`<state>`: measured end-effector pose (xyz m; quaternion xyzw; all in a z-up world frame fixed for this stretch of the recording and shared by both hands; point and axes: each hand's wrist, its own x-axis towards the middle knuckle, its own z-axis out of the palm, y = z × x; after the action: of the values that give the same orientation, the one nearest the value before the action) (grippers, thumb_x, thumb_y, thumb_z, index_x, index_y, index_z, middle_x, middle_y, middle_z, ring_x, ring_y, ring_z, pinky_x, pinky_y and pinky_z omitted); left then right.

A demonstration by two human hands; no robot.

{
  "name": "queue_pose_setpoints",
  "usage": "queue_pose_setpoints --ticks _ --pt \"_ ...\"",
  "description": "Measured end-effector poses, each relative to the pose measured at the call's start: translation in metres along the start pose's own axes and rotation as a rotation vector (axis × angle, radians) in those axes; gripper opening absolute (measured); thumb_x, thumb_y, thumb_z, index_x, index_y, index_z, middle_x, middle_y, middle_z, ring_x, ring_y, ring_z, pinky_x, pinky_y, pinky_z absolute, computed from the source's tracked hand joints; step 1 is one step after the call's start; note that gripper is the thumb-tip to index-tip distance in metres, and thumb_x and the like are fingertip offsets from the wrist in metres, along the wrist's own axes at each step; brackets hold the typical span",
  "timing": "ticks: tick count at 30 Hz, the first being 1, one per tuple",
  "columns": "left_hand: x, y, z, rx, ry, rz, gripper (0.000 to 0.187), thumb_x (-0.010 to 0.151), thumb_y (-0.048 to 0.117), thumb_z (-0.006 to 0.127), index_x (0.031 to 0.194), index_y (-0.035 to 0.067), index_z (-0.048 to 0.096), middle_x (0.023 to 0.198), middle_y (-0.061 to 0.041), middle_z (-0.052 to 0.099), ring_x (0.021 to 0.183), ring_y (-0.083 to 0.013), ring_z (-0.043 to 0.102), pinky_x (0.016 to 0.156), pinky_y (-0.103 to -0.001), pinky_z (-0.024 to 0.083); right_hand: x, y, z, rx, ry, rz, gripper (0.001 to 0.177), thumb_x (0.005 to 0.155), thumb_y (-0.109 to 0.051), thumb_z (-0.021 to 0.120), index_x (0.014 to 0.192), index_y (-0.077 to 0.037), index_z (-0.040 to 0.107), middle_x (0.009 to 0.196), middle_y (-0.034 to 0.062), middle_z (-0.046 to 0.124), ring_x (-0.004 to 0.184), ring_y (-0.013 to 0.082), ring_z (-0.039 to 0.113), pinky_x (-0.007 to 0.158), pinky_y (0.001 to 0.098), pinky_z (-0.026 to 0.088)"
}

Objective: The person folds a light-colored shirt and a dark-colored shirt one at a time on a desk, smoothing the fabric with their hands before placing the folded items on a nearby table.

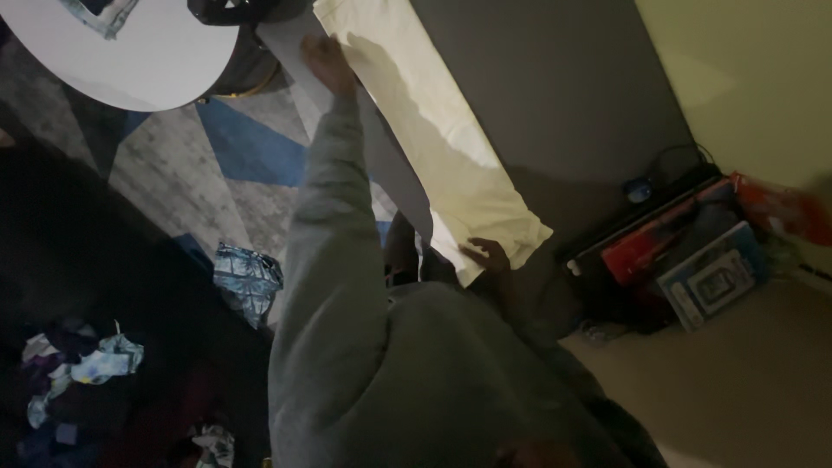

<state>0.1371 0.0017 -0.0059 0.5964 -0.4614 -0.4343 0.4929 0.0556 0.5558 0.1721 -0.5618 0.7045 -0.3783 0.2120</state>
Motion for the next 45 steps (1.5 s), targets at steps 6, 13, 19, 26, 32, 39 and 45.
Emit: queue_pose_setpoints --ticks 6,13,19,26,32,39,45 --pt "-0.129 -0.019 -0.006 -0.313 -0.863 0.011 0.036 0.107 0.028 0.053 0.12 -0.002 0.067 0.109 -0.008 0.072 0.096 -0.0188 0.068 0.089 -0.034 0.054 0.025 0.06 0.03 0.245 0.219 0.772 0.037 0.1 -0.031 0.068 0.124 -0.003 0.067 0.115 0.0177 0.072 0.105 0.0309 0.068 0.092 0.0402 0.052" --pt "-0.327 0.009 -0.065 -0.199 -0.921 -0.119 0.036 0.109 0.03 0.059 0.13 0.002 0.063 0.121 -0.016 0.069 0.107 -0.024 0.068 0.094 -0.039 0.055 0.032 0.073 0.027 0.404 0.364 0.889 0.045 0.097 -0.036 0.068 0.12 0.003 0.064 0.108 0.0142 0.071 0.099 0.026 0.066 0.087 0.0386 0.05" --pt "-0.344 0.027 -0.082 0.609 -0.654 0.891 0.019 0.095 0.024 0.063 0.102 0.006 0.066 0.107 -0.02 0.069 0.096 -0.0373 0.064 0.084 -0.05 0.049 0.021 0.065 0.034 0.27 0.41 0.901 0.043 0.105 -0.041 0.062 0.114 0.001 0.065 0.097 0.0144 0.069 0.091 0.0252 0.063 0.084 0.0384 0.049" --pt "-0.335 0.033 -0.059 0.827 -0.925 0.4 0.035 0.096 0.042 0.071 0.092 0.007 0.068 0.092 -0.016 0.069 0.088 -0.0373 0.062 0.078 -0.053 0.048 0.002 0.054 0.032 0.336 0.508 0.686 0.04 0.109 -0.038 0.053 0.123 -0.002 0.064 0.106 0.015 0.07 0.098 0.0255 0.065 0.088 0.0383 0.05" --pt "-0.338 0.047 -0.051 0.803 -0.985 0.493 0.03 0.087 0.041 0.076 0.086 0.011 0.075 0.09 -0.01 0.074 0.09 -0.035 0.063 0.078 -0.051 0.05 -0.003 0.052 0.031 0.23 0.532 0.788 0.041 0.104 -0.033 0.058 0.128 -0.001 0.063 0.112 0.0172 0.071 0.104 0.0296 0.066 0.093 0.0396 0.05" --pt "-0.374 0.053 -0.047 0.56 -0.804 0.67 0.036 0.102 0.014 0.067 0.138 0.012 0.063 0.156 -0.012 0.047 0.14 -0.0347 0.05 0.117 -0.046 0.044 0.003 0.046 0.034 -0.441 0.64 0.554 0.053 0.104 -0.036 0.056 0.144 -0.002 0.059 0.142 0.021 0.056 0.127 0.0387 0.055 0.109 0.0467 0.045" --pt "-0.396 0.04 -0.066 0.903 -1.245 0.891 0.063 0.099 0.015 0.052 0.161 0.015 0.039 0.173 -0.008 0.024 0.162 -0.0244 0.019 0.131 -0.047 0.019 0.032 0.057 0.063 -0.676 0.247 0.398 0.065 0.104 -0.038 0.053 0.156 -0.001 0.042 0.164 0.0185 0.04 0.154 0.0324 0.038 0.12 0.0523 0.033"
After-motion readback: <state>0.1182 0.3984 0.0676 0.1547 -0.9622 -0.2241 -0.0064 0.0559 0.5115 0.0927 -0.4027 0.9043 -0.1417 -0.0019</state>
